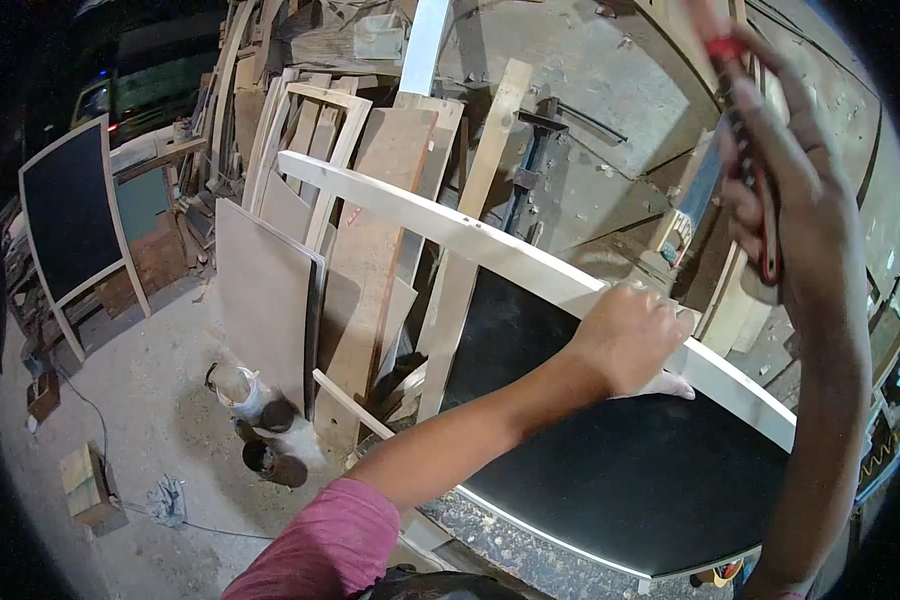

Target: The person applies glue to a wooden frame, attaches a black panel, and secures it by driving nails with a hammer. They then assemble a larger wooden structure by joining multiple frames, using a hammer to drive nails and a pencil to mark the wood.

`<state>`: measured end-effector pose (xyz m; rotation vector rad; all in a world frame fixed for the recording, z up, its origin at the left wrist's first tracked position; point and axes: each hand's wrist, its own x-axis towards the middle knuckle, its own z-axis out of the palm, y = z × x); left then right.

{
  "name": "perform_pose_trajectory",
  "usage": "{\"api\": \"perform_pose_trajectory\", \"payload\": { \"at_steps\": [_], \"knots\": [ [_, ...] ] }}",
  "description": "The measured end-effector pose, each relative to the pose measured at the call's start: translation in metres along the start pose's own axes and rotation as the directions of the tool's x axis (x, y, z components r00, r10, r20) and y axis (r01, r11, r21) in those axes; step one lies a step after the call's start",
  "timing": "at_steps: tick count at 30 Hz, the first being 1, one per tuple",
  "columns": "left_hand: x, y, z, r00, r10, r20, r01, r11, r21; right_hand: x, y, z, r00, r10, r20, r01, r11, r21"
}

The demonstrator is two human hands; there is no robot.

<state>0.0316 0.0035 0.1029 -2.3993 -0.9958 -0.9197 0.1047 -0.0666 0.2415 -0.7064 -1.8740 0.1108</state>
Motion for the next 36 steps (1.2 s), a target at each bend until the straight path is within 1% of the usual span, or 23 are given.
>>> {"api": "perform_pose_trajectory", "payload": {
  "at_steps": [2,4,5,7,8,9,11,12,14,18,19,20,21,22,24,27,28,30,32,33,34,35,36],
  "knots": [
    [0.001,-0.001,0.001,1.0,-0.001,-0.012,0.001,1.0,-0.022,0.0,0.015,0.003,0.999,-0.034,0.027,0.031,0.995,0.094],
    [-0.002,-0.004,0.004,0.999,0.014,-0.034,-0.016,0.996,-0.084,-0.017,0.039,0.013,0.959,0.241,0.15,-0.251,0.967,0.047],
    [-0.002,-0.007,0.008,0.998,0.023,-0.059,-0.031,0.99,-0.139,-0.022,0.028,0.016,0.876,0.255,0.41,-0.17,0.957,-0.234],
    [0.001,-0.011,0.057,0.824,-0.061,-0.563,-0.117,0.955,-0.274,-0.025,0.034,0.017,0.846,0.122,0.52,0.107,0.914,-0.39],
    [0.004,-0.015,0.056,0.874,0.017,-0.486,-0.113,0.979,-0.168,-0.027,0.036,0.017,0.821,0.055,0.569,0.249,0.862,-0.441],
    [0.003,-0.012,0.037,0.872,0.016,-0.49,-0.113,0.979,-0.171,-0.022,0.02,0.011,0.846,0.196,0.497,0.05,0.896,-0.44],
    [0.001,-0.002,0.004,0.999,0.012,-0.035,-0.014,0.998,-0.063,-0.013,-0.011,0.008,0.887,0.355,0.296,-0.27,0.918,-0.291],
    [0.002,-0.003,0.004,0.999,0.009,-0.035,-0.012,0.998,-0.067,-0.008,-0.002,0.009,0.969,0.231,0.087,-0.205,0.95,-0.238],
    [0.002,-0.003,0.005,1.0,-0.002,-0.016,0.001,0.998,-0.065,0.001,0.008,0.011,0.995,0.011,-0.101,-0.009,1.0,0.026],
    [0.003,-0.005,0.021,1.0,0.004,-0.017,-0.005,0.999,-0.053,-0.02,0.029,0.019,0.952,0.305,0.016,-0.305,0.952,0.003],
    [0.003,-0.01,0.05,0.947,0.009,-0.322,-0.045,0.993,-0.107,-0.029,0.032,0.022,0.935,0.196,0.296,-0.112,0.954,-0.278],
    [0.002,-0.01,0.045,0.913,0.033,-0.407,-0.082,0.991,-0.103,-0.034,0.032,0.023,0.81,0.156,0.566,0.158,0.871,-0.465],
    [0.001,-0.009,0.04,0.87,0.058,-0.489,-0.118,0.989,-0.093,-0.032,0.028,0.019,0.814,0.153,0.56,0.157,0.871,-0.466],
    [0.0,-0.009,0.035,0.82,0.082,-0.567,-0.151,0.986,-0.076,-0.028,0.019,0.011,0.822,0.262,0.507,0.001,0.888,-0.46],
    [-0.003,-0.005,0.011,0.984,0.032,-0.178,-0.062,0.984,-0.166,-0.02,-0.004,0.005,0.832,0.44,0.337,-0.306,0.872,-0.383],
    [-0.001,-0.006,0.016,0.977,0.052,-0.206,-0.076,0.991,-0.113,-0.018,0.007,0.01,0.987,0.159,0.022,-0.159,0.987,-0.007],
    [-0.001,-0.005,0.017,0.981,0.052,-0.187,-0.068,0.995,-0.078,-0.021,0.015,0.012,0.987,0.16,0.023,-0.16,0.987,-0.007],
    [0.0,-0.005,0.023,0.985,0.028,-0.169,-0.04,0.997,-0.068,-0.029,0.025,0.012,0.907,0.407,0.109,-0.372,0.895,-0.249],
    [0.001,-0.008,0.032,0.988,0.006,-0.157,-0.014,0.998,-0.054,-0.034,0.013,0.011,0.782,0.398,0.48,-0.166,0.875,-0.456],
    [-0.001,-0.009,0.037,0.921,0.049,-0.386,-0.08,0.995,-0.065,-0.033,0.009,0.009,0.708,0.384,0.592,-0.067,0.872,-0.486],
    [0.0,-0.01,0.042,0.8,0.085,-0.594,-0.149,0.987,-0.06,-0.028,0.005,0.007,0.714,0.366,0.596,-0.053,0.878,-0.476],
    [0.001,-0.008,0.037,0.797,0.087,-0.597,-0.152,0.987,-0.059,-0.024,0.002,0.004,0.72,0.348,0.6,-0.039,0.884,-0.466],
    [0.002,-0.005,0.026,0.904,0.066,-0.423,-0.103,0.993,-0.065,-0.021,-0.008,0.004,0.791,0.391,0.471,-0.18,0.884,-0.432]
  ]
}}
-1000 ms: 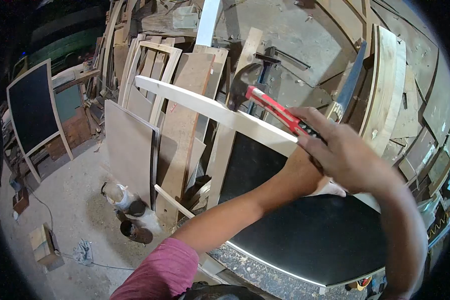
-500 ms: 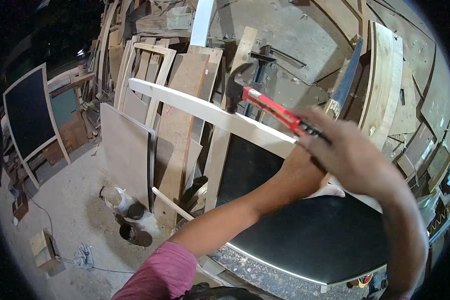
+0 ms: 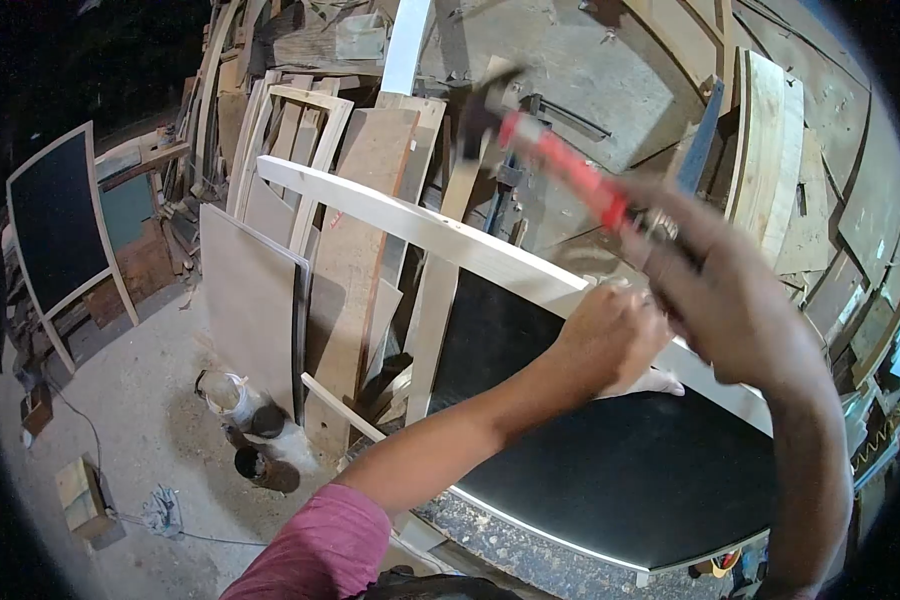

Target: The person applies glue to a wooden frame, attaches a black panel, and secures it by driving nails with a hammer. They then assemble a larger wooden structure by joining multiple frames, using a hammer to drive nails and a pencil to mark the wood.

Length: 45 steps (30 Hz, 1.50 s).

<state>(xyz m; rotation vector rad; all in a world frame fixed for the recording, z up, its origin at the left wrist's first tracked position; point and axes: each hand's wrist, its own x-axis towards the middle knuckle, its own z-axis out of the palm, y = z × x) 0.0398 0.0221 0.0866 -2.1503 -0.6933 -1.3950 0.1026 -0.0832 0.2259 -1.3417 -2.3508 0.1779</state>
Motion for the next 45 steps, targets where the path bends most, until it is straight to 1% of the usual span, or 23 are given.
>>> {"api": "perform_pose_trajectory", "payload": {
  "at_steps": [1,2,4,6,7,8,10,11,12,14,16,17,18,19,21,23,24,28,32,34,37,42,45],
  "knots": [
    [0.004,0.004,-0.01,0.978,-0.048,0.203,0.045,0.999,0.022,-0.001,-0.006,-0.001,0.988,0.099,-0.118,-0.084,0.989,0.123],
    [0.005,0.006,-0.016,0.913,-0.099,0.396,0.084,0.995,0.054,0.004,-0.004,0.007,0.951,0.037,-0.308,0.044,0.967,0.251],
    [0.003,0.006,-0.018,0.917,-0.091,0.388,0.083,0.996,0.037,0.013,0.003,0.011,0.89,-0.041,-0.455,0.222,0.91,0.351],
    [-0.005,0.003,-0.009,0.982,-0.015,0.188,0.019,1.0,-0.02,0.015,0.01,0.02,0.949,0.019,-0.313,0.078,0.953,0.293],
    [-0.01,0.0,0.004,0.982,-0.014,0.19,0.018,1.0,-0.02,0.013,0.018,0.024,0.985,-0.132,-0.112,0.138,0.989,0.047],
    [-0.008,-0.001,0.01,0.992,-0.031,-0.121,0.03,0.999,-0.009,0.009,0.017,0.023,0.989,-0.145,0.005,0.145,0.988,-0.05],
    [-0.011,0.002,0.022,0.911,-0.035,-0.411,0.034,0.999,-0.01,0.001,0.011,0.016,0.99,-0.082,0.116,0.093,0.991,-0.097],
    [-0.005,0.007,-0.002,0.999,-0.034,-0.024,0.036,0.994,0.099,-0.005,0.013,0.01,0.991,-0.072,0.109,0.083,0.992,-0.099],
    [-0.001,0.008,-0.016,0.93,-0.066,0.362,-0.007,0.981,0.196,-0.011,0.017,0.004,0.997,-0.08,-0.015,0.08,0.997,-0.01],
    [-0.005,0.006,-0.011,0.989,-0.071,0.126,0.073,0.997,-0.01,-0.031,0.023,-0.004,0.951,0.02,-0.31,0.062,0.966,0.25],
    [-0.012,0.005,-0.007,0.998,-0.001,-0.06,0.003,0.999,0.046,-0.055,0.047,-0.029,0.835,-0.047,-0.548,0.205,0.951,0.231],
    [-0.014,-0.005,0.002,0.993,0.056,-0.107,-0.06,0.998,-0.036,-0.069,0.064,-0.043,0.762,-0.07,-0.644,0.249,0.95,0.191],
    [-0.009,0.002,-0.001,0.996,0.057,-0.075,-0.054,0.998,0.044,-0.091,0.08,-0.061,0.692,-0.099,-0.715,0.28,0.95,0.14],
    [0.005,0.012,-0.015,0.953,-0.164,0.256,0.142,0.985,0.101,-0.114,0.096,-0.073,0.648,-0.096,-0.756,0.28,0.953,0.119],
    [0.009,0.028,-0.016,0.984,-0.107,0.141,0.092,0.989,0.114,-0.164,0.129,-0.092,0.568,-0.065,-0.82,0.24,0.967,0.09],
    [0.012,0.037,-0.015,0.978,-0.148,0.147,0.13,0.984,0.121,-0.213,0.163,-0.104,0.488,0.017,-0.872,0.163,0.98,0.111],
    [0.018,0.041,-0.013,0.947,-0.201,0.251,0.153,0.968,0.198,-0.23,0.18,-0.108,0.448,0.073,-0.891,0.122,0.982,0.142],
    [0.036,0.078,-0.007,0.934,-0.204,0.292,0.138,0.963,0.23,-0.325,0.256,-0.14,0.402,0.211,-0.891,0.026,0.97,0.242],
    [0.078,0.163,0.049,0.882,-0.262,0.392,0.181,0.956,0.233,-0.396,0.32,-0.178,0.477,0.3,-0.826,-0.109,0.953,0.283],
    [0.105,0.219,0.089,0.882,-0.165,0.442,0.137,0.986,0.094,-0.422,0.358,-0.195,0.505,0.332,-0.797,-0.263,0.938,0.225],
    [0.144,0.304,0.15,0.886,-0.09,0.456,0.073,0.996,0.055,-0.448,0.401,-0.215,0.648,0.369,-0.666,-0.358,0.92,0.162],
    [0.182,0.398,0.232,0.921,-0.013,0.39,-0.001,0.999,0.037,-0.449,0.454,-0.242,0.786,0.347,-0.513,-0.273,0.938,0.216],
    [0.191,0.423,0.252,0.925,-0.034,0.379,0.007,0.997,0.072,-0.448,0.47,-0.27,0.821,0.211,-0.531,-0.232,0.972,0.027]
  ]
}}
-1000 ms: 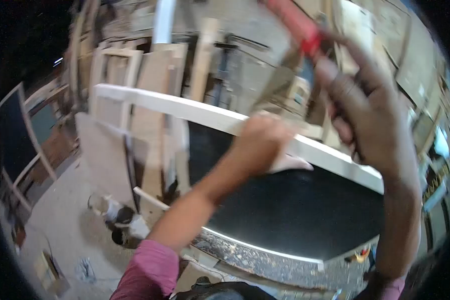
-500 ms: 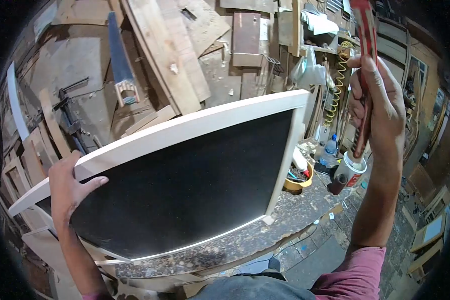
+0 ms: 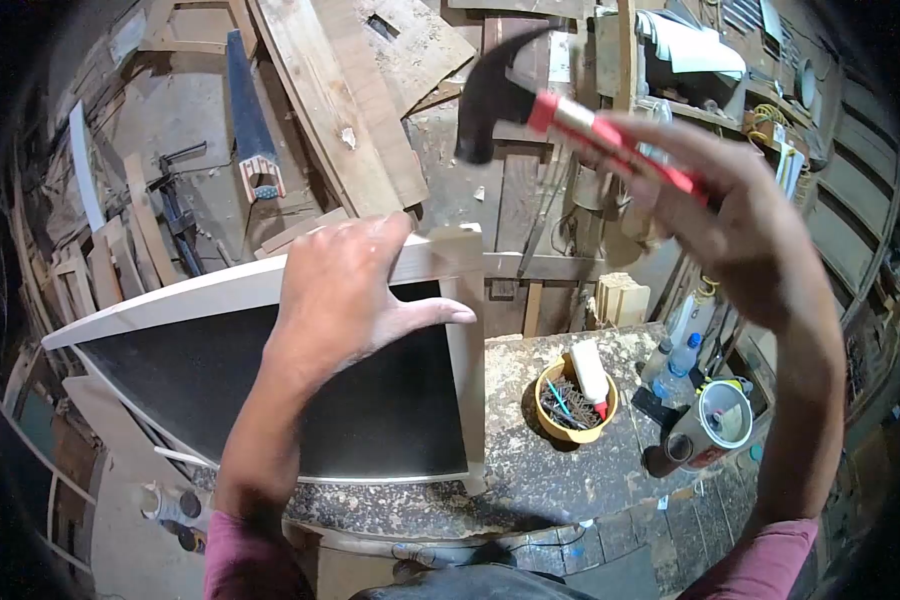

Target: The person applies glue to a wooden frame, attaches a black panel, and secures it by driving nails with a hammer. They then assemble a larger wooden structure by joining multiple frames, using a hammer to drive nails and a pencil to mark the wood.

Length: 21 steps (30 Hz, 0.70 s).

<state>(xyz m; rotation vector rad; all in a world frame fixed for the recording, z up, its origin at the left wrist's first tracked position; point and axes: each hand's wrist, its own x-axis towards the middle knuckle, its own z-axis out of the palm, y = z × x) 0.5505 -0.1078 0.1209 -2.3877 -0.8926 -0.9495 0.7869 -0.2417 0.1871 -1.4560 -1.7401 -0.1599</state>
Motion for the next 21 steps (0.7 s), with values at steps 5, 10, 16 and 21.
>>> {"api": "perform_pose_trajectory", "payload": {
  "at_steps": [5,10,16,21],
  "knots": [
    [0.003,0.011,0.005,0.996,-0.084,0.006,0.084,0.995,0.052,0.024,0.024,-0.019,0.985,-0.102,-0.139,0.121,0.983,0.136],
    [0.003,0.013,0.001,0.996,-0.086,-0.013,0.086,0.996,0.024,0.03,0.034,0.0,0.947,-0.218,0.236,0.261,0.95,-0.17],
    [0.008,0.01,-0.004,0.989,-0.103,0.102,0.104,0.995,-0.008,0.031,0.014,-0.017,0.977,-0.199,-0.083,0.202,0.979,0.028],
    [0.009,0.008,0.002,0.995,-0.077,0.061,0.078,0.997,-0.019,0.029,0.032,-0.003,0.928,-0.293,0.231,0.321,0.942,-0.094]
  ]
}}
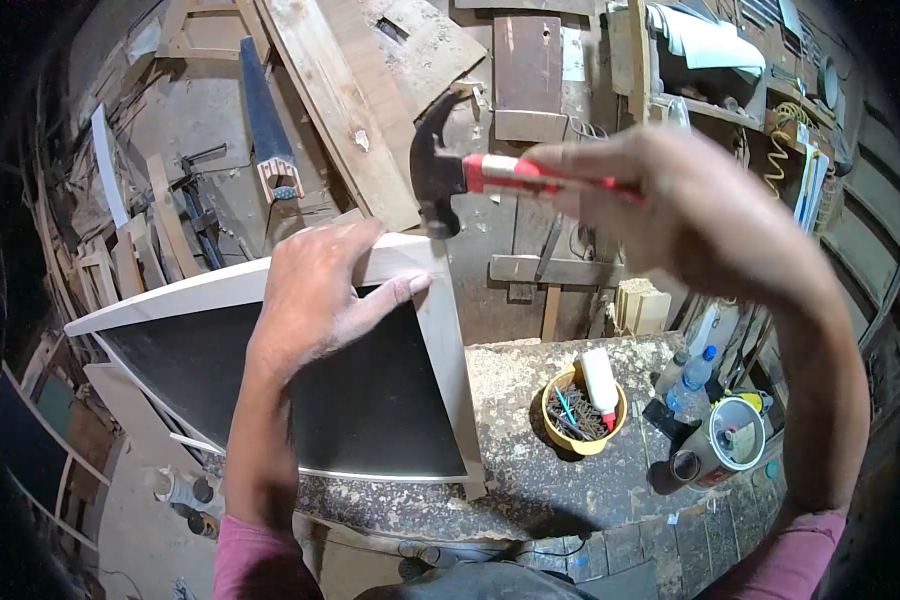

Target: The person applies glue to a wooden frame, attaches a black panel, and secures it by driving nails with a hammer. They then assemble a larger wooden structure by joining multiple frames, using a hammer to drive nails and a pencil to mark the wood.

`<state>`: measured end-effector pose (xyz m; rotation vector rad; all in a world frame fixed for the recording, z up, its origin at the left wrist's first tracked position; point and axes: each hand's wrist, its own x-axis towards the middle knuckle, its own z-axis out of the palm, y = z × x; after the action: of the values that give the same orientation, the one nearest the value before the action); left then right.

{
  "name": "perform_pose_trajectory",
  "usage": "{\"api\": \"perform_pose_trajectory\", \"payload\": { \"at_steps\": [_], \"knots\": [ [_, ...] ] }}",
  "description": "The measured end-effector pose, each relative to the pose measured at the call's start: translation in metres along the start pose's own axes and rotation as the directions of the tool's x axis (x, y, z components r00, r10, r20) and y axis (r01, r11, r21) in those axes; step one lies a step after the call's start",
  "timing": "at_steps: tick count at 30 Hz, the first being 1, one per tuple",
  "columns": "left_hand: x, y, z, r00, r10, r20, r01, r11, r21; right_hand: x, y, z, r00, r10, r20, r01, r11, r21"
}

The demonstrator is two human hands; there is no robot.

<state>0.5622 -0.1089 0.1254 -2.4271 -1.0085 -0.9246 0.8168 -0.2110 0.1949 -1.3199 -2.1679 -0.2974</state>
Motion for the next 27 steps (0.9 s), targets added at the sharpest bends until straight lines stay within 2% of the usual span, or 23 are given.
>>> {"api": "perform_pose_trajectory", "payload": {
  "at_steps": [2,3,4,6,7,8,9,10,11,12,13,14,16,17,18,19,20,22,23,24,25,26,27],
  "knots": [
    [0.002,0.0,-0.002,1.0,-0.002,0.009,0.002,1.0,-0.016,0.0,-0.006,-0.015,0.965,0.258,0.05,-0.257,0.966,-0.013],
    [0.002,0.002,-0.005,1.0,-0.01,0.011,0.01,0.998,-0.06,-0.007,0.01,-0.004,0.985,0.146,-0.094,-0.135,0.983,0.122],
    [0.002,0.002,-0.006,0.998,-0.039,0.056,0.041,0.999,-0.035,-0.019,0.019,-0.001,0.971,0.165,-0.173,-0.136,0.976,0.169],
    [0.0,0.004,-0.005,0.996,-0.041,0.082,0.049,0.993,-0.106,-0.045,0.044,0.016,0.952,0.258,-0.167,-0.151,0.865,0.479],
    [-0.002,0.008,-0.002,0.997,-0.036,0.062,0.048,0.977,-0.207,-0.066,0.055,0.03,0.942,0.327,-0.078,-0.207,0.746,0.634],
    [-0.004,0.011,0.0,0.998,-0.041,0.039,0.051,0.951,-0.303,-0.087,0.063,0.052,0.899,0.427,-0.094,-0.28,0.727,0.627],
    [-0.005,0.009,0.002,1.0,-0.002,0.008,0.004,0.96,-0.28,-0.107,0.073,0.075,0.893,0.45,-0.025,-0.348,0.724,0.596],
    [-0.007,0.007,0.004,0.999,0.033,-0.031,-0.04,0.967,-0.251,-0.131,0.087,0.107,0.785,0.596,0.167,-0.561,0.57,0.601],
    [-0.007,0.006,0.003,0.999,-0.021,0.045,0.033,0.958,-0.284,-0.158,0.094,0.148,0.761,0.638,0.117,-0.605,0.633,0.484],
    [-0.007,0.01,0.002,0.997,-0.031,0.065,0.051,0.936,-0.348,-0.195,0.116,0.201,0.757,0.629,0.178,-0.634,0.64,0.434],
    [-0.006,0.012,-0.003,0.992,-0.057,0.109,0.091,0.937,-0.338,-0.217,0.104,0.23,0.709,0.673,0.21,-0.685,0.587,0.432],
    [-0.003,0.008,-0.008,0.985,-0.087,0.152,0.133,0.936,-0.325,-0.25,0.115,0.277,0.719,0.654,0.236,-0.678,0.585,0.446],
    [0.014,-0.008,-0.01,0.994,-0.001,0.112,0.039,0.94,-0.339,-0.31,0.113,0.348,0.655,0.665,0.359,-0.749,0.509,0.424],
    [0.026,-0.018,-0.016,0.982,-0.111,0.153,0.156,0.932,-0.327,-0.335,0.112,0.374,0.614,0.653,0.443,-0.789,0.501,0.355],
    [0.038,-0.013,-0.02,0.979,-0.192,0.071,0.203,0.95,-0.239,-0.353,0.11,0.392,0.564,0.639,0.523,-0.822,0.494,0.283],
    [0.05,-0.032,-0.018,0.989,-0.147,0.03,0.151,0.965,-0.213,-0.364,0.11,0.402,0.56,0.637,0.53,-0.825,0.49,0.283],
    [0.059,-0.05,-0.017,0.995,-0.1,-0.011,0.096,0.978,-0.186,-0.372,0.111,0.408,0.548,0.606,0.576,-0.811,0.552,0.192],
    [0.053,-0.051,0.01,0.996,0.031,-0.089,-0.051,0.971,-0.232,-0.377,0.116,0.411,0.53,0.577,0.622,-0.786,0.61,0.103],
    [0.051,-0.044,0.012,0.996,-0.042,0.073,0.063,0.945,-0.321,-0.376,0.12,0.41,0.543,0.579,0.609,-0.776,0.622,0.1],
    [0.05,-0.043,0.011,0.996,-0.041,0.078,0.064,0.945,-0.322,-0.375,0.123,0.41,0.555,0.581,0.595,-0.768,0.633,0.097],
    [0.05,-0.045,0.008,0.982,-0.084,0.171,0.141,0.922,-0.361,-0.376,0.128,0.418,0.639,0.598,0.483,-0.71,0.701,0.072],
    [0.05,-0.047,0.006,0.957,-0.122,0.264,0.222,0.892,-0.393,-0.368,0.131,0.412,0.636,0.598,0.487,-0.711,0.7,0.07],
    [0.051,-0.05,0.003,0.955,-0.126,0.268,0.228,0.89,-0.394,-0.351,0.133,0.4,0.651,0.642,0.406,-0.73,0.675,0.105]
  ]
}}
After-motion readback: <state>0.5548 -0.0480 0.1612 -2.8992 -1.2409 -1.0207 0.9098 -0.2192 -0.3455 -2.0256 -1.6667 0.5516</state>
